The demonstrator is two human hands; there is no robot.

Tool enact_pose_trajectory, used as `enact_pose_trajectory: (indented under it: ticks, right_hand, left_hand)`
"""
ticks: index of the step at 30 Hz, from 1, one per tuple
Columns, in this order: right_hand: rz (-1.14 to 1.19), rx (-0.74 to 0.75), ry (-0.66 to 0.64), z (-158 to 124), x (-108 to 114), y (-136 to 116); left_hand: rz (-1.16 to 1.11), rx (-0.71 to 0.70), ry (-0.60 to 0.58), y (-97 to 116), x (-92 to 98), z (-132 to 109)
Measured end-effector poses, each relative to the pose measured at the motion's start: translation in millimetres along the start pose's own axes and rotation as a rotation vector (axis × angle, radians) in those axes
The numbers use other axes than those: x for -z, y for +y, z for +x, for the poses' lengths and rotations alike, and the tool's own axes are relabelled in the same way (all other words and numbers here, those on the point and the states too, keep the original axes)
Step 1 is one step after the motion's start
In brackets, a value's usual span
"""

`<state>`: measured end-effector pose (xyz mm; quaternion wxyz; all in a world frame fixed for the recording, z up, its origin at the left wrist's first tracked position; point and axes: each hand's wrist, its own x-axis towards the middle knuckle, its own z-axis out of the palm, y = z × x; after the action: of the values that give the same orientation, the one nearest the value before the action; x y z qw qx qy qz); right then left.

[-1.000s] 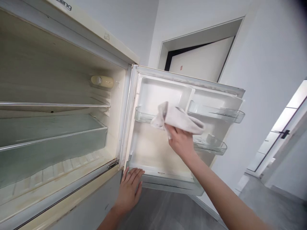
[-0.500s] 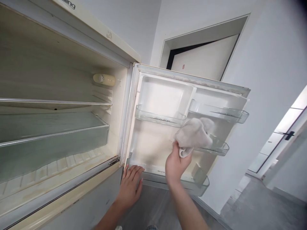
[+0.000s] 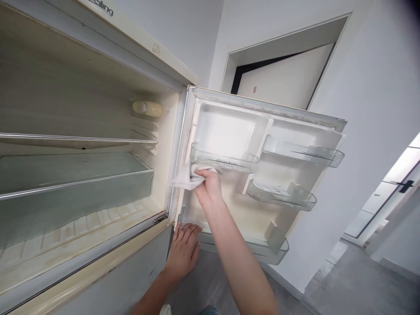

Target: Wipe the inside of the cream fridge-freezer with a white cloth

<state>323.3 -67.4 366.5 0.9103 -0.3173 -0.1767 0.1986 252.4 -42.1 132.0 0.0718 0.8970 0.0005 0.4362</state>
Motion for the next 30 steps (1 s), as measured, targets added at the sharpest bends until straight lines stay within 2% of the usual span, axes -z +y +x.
enact_pose_trajectory:
  ticks: [3, 5, 9, 14, 16, 18, 20, 22, 26, 30]
  right_hand:
    - [-0.006, -0.016, -0.070, -1.8, -9.5, 7.3]
    - [-0.024, -0.041, -0.087, -1.0, -6.4, 1.7]
    - [-0.117, -0.046, -0.111, -1.9, 17.9, -30.1]
    - [-0.280, 0.105, -0.215, -11.4, 56.7, -71.5]
    - [-0.288, 0.156, -0.208, -15.3, 65.9, -77.6]
    - [-0.262, 0.197, -0.149, -17.8, 68.1, -75.0]
    - [-0.232, 0.220, -0.098, -18.0, 62.8, -64.7]
    - [-0.213, 0.188, -0.115, -15.9, 50.8, -49.8]
    - [-0.137, 0.005, -0.207, -8.3, 16.9, -18.5]
    - [-0.014, -0.105, -0.189, -4.6, -3.6, -3.8]
  left_hand:
    - [0.014, -0.011, 0.004, -2.7, 0.4, -0.5]
    - [0.012, -0.020, -0.007, -6.1, 0.8, -1.3]
    - [0.021, -0.054, -0.042, -12.5, 0.3, -2.6]
    - [0.017, -0.045, -0.040, -13.6, -1.7, -3.0]
    - [0.013, -0.043, -0.037, -12.8, -2.0, -3.0]
    - [0.008, -0.040, -0.037, -11.6, -1.7, -2.9]
    - [0.005, -0.034, -0.040, -10.2, -1.2, -2.5]
    - [0.005, -0.030, -0.036, -9.0, -0.4, -2.0]
    - [0.007, -0.039, -0.022, -8.7, 1.5, -1.1]
    - [0.004, -0.053, -0.052, -11.8, 2.8, -1.2]
